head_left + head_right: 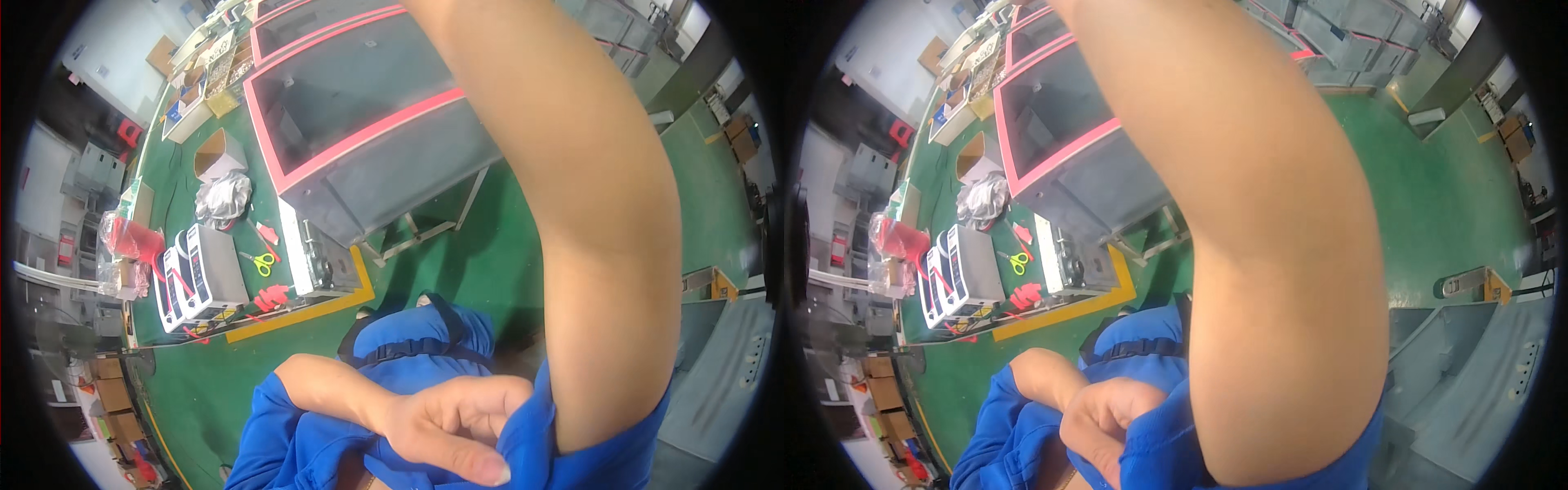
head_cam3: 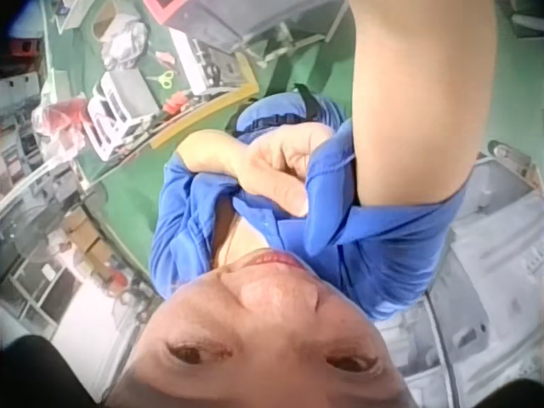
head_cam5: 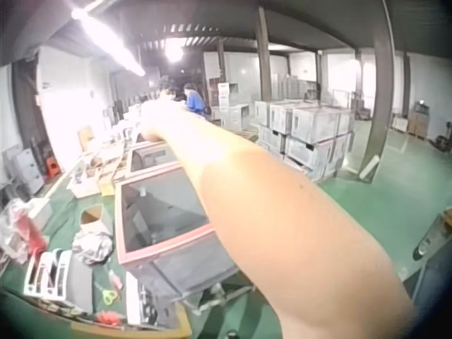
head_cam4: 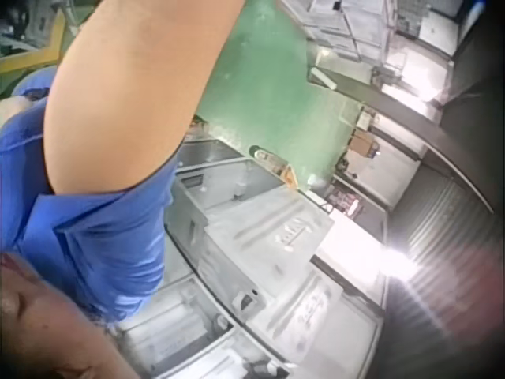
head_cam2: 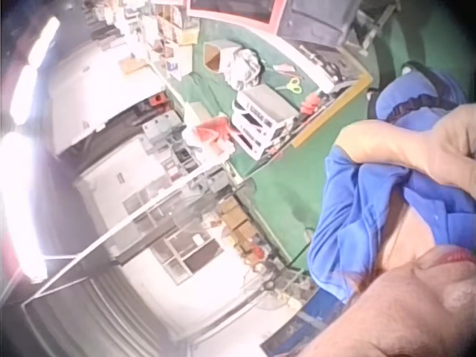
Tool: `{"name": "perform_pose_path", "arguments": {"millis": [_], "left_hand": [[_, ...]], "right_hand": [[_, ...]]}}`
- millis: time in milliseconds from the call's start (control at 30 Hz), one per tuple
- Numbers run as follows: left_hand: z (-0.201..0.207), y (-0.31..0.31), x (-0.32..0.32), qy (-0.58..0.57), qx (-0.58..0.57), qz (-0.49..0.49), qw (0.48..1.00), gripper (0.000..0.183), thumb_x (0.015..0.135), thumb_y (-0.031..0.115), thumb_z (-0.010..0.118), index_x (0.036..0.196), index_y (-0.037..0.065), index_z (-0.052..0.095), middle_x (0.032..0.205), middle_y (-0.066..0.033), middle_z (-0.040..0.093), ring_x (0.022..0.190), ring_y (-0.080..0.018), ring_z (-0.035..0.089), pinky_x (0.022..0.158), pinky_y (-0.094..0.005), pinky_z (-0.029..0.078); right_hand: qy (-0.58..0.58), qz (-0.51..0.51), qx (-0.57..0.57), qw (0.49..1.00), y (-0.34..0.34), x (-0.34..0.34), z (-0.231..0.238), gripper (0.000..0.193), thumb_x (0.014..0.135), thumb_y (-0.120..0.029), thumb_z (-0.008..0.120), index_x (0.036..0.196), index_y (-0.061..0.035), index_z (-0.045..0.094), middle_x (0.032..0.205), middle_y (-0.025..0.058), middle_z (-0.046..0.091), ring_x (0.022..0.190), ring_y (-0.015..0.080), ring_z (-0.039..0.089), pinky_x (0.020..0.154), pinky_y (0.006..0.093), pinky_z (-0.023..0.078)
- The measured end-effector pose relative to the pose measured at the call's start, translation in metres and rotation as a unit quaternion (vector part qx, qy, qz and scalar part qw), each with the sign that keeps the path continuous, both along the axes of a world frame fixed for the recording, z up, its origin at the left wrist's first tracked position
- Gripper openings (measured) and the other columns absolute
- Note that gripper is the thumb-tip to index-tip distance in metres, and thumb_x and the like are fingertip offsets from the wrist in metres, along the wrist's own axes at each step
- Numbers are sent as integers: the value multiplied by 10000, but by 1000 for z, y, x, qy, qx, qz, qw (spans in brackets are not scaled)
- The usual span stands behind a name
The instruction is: The person loads a roll of red protective tape into a dual dispenser machine and pulls a strip to prime it. They then apply the tape along the edges of a large metal cabinet frame, smoothing it down by hand. Finally, they use scissors to trim the excess tape at the corners.
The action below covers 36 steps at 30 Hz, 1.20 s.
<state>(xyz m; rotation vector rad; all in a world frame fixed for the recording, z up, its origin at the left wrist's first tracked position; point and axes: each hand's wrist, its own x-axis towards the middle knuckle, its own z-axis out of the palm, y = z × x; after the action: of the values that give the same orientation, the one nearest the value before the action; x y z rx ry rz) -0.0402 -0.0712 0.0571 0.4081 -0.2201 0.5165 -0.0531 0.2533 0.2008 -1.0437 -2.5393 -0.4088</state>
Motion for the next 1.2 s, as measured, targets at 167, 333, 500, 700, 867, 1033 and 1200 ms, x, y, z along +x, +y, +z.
{"name": "perform_pose_path", "arguments": {"millis": [167,333,500,700,867,1033,1200], "left_hand": [[-22,-3,19,-158,91,74,980,299,763,-39,583,1021,-91,440,942,-171,581,807,-191,582,676,-280,453],[-8,-19,7,-98,-24,62,993,234,774,-34,572,976,-102,475,946,-178,584,839,-222,585,706,-312,458],[-4,-21,9,-95,-28,79,992,202,783,-19,565,955,-83,480,934,-159,580,811,-211,577,680,-297,454],[-8,-21,4,-98,-13,64,993,208,791,-15,551,972,-72,466,937,-152,572,801,-200,566,676,-289,446],[-10,-20,4,-97,-6,64,993,212,799,-12,538,987,-64,455,939,-147,566,793,-191,556,674,-283,438],[-13,-17,2,-94,-3,58,994,218,806,-9,526,1002,-55,444,941,-141,559,784,-183,547,671,-276,431],[-12,-18,-1,-90,2,60,994,223,813,-6,513,1017,-47,433,944,-135,553,776,-174,538,668,-270,424]], "right_hand": [[9,-3,-43,999,-13,13,-27,274,716,-162,529,940,-37,623,976,150,611,932,269,582,783,394,466],[-16,-12,-69,997,-10,13,-41,268,716,-163,531,936,-41,625,971,145,613,927,266,584,779,393,466],[-34,-16,-79,996,-5,7,-45,263,717,-165,533,932,-45,626,966,140,615,922,263,585,775,391,466],[-47,-17,-89,995,-1,0,-47,257,718,-167,536,927,-50,628,959,134,617,916,259,587,770,389,466],[-50,-15,-91,994,-2,-4,-46,252,718,-169,538,923,-54,630,954,129,619,911,256,588,766,388,466],[-50,-18,-94,994,4,-3,-44,247,719,-170,540,919,-59,632,949,124,621,907,252,589,762,386,467],[-49,-12,-98,994,1,-10,-45,241,720,-172,542,915,-63,633,944,119,623,902,249,591,758,385,467]]}}
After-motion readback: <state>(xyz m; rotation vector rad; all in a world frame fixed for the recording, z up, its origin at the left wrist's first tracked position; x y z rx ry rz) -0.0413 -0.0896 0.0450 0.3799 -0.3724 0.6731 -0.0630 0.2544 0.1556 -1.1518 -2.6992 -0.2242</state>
